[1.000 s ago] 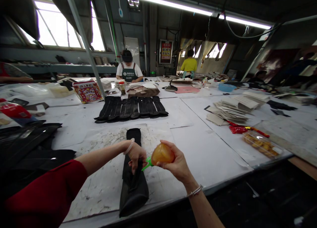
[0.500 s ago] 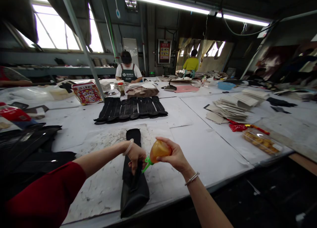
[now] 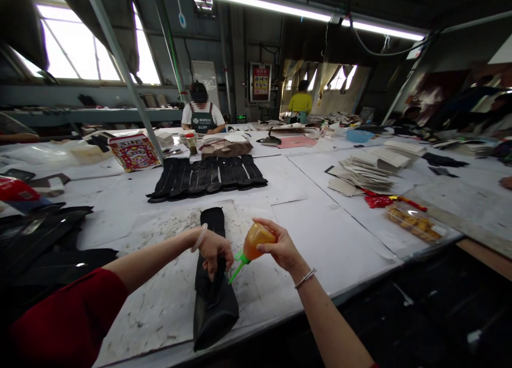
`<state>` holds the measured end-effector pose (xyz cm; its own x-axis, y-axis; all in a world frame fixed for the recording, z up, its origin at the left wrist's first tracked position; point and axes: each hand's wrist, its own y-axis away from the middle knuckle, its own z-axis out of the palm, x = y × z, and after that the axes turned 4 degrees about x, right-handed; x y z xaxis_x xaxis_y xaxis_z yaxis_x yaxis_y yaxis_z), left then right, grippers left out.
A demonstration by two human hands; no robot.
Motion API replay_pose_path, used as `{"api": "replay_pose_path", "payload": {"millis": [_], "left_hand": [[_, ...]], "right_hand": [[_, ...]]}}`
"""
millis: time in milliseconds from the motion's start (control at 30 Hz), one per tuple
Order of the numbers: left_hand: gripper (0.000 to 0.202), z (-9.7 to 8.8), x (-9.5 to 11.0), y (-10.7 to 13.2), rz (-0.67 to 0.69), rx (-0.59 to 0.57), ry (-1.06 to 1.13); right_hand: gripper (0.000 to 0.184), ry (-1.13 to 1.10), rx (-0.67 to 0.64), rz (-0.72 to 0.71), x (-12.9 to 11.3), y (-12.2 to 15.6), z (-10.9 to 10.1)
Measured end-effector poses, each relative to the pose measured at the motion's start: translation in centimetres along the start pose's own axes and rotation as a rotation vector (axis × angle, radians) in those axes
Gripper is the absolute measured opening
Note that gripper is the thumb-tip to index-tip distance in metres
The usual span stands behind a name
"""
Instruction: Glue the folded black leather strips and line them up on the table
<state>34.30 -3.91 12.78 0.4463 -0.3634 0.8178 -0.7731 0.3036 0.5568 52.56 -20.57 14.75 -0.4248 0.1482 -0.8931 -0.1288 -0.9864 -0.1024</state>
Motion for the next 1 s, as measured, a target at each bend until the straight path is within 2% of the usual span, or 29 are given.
{"api": "replay_pose_path", "payload": {"millis": [300,433,1000], "left_hand": [[0.04,0.5,1.3,1.4,-0.069,0.061,0.071],[0.039,0.5,1.6,1.9,-0.048,0.085,0.091],[0.037,-0.1,-0.2,2.4,0.075,0.157,0.287]], "right_hand": [[0.063,-0.103,0.017,0.011,0.2,1.2,-0.6],[0.062,-0.138,0.015,-0.009,0.3,1.9,-0.7],[0.059,-0.265,0.185,-0.064,1.3,4.9,-1.8]]}}
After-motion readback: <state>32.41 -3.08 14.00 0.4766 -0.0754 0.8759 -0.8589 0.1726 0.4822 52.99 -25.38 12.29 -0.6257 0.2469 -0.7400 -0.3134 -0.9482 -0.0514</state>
